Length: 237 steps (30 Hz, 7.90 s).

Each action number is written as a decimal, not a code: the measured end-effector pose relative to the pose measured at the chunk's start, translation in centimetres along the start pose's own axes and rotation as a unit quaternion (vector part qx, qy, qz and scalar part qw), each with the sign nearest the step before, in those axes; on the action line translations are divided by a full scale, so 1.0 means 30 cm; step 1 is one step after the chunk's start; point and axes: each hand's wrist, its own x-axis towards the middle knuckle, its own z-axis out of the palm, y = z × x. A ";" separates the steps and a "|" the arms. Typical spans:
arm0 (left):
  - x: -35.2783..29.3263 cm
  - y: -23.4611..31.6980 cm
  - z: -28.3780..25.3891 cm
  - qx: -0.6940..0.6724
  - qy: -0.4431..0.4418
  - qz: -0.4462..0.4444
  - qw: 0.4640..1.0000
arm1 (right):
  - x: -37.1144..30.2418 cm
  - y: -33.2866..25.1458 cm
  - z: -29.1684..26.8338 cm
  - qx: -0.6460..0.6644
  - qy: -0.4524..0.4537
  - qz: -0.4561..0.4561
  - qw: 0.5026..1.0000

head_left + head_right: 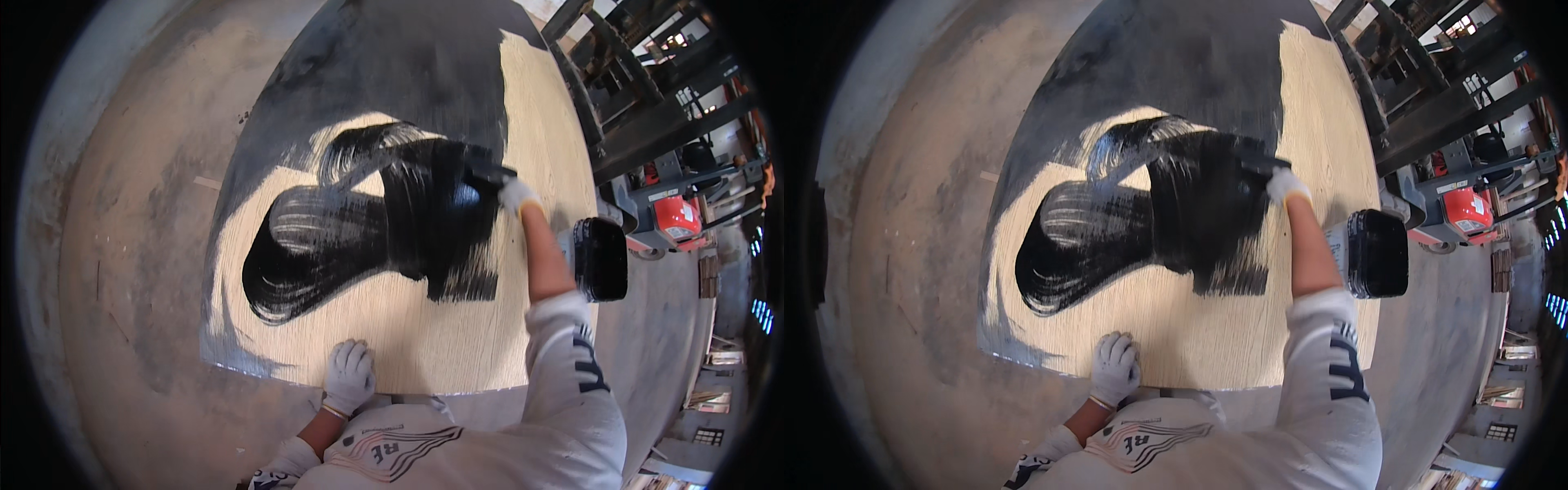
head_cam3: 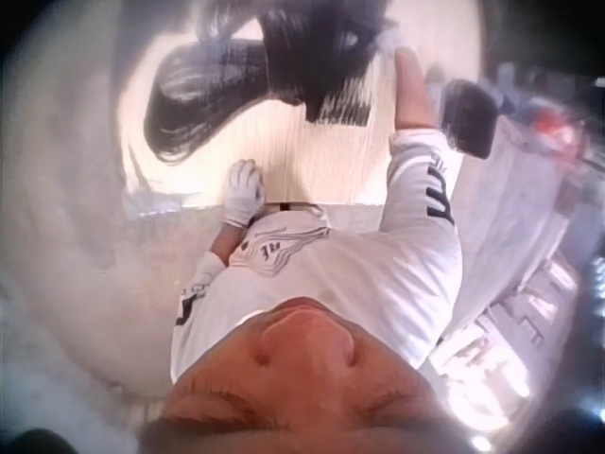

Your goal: The person applies black paint to a large wooden board using a brush. They repeatedly dip the brush into a paint container and spread the paint across the surface in broad strokes, gradually covering more of the board.

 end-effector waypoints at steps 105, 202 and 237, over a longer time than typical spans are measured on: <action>-0.017 -0.011 -0.040 -0.019 0.025 -0.053 0.998 | -0.335 -0.722 -0.664 0.302 0.095 -0.081 0.945; -0.083 -0.034 0.044 -0.002 0.048 -0.018 0.999 | -0.230 -1.384 -1.306 0.053 0.125 -0.262 0.955; -0.125 -0.031 0.102 0.062 0.043 -0.020 0.997 | -0.553 -1.778 -1.130 0.026 0.152 -0.331 0.931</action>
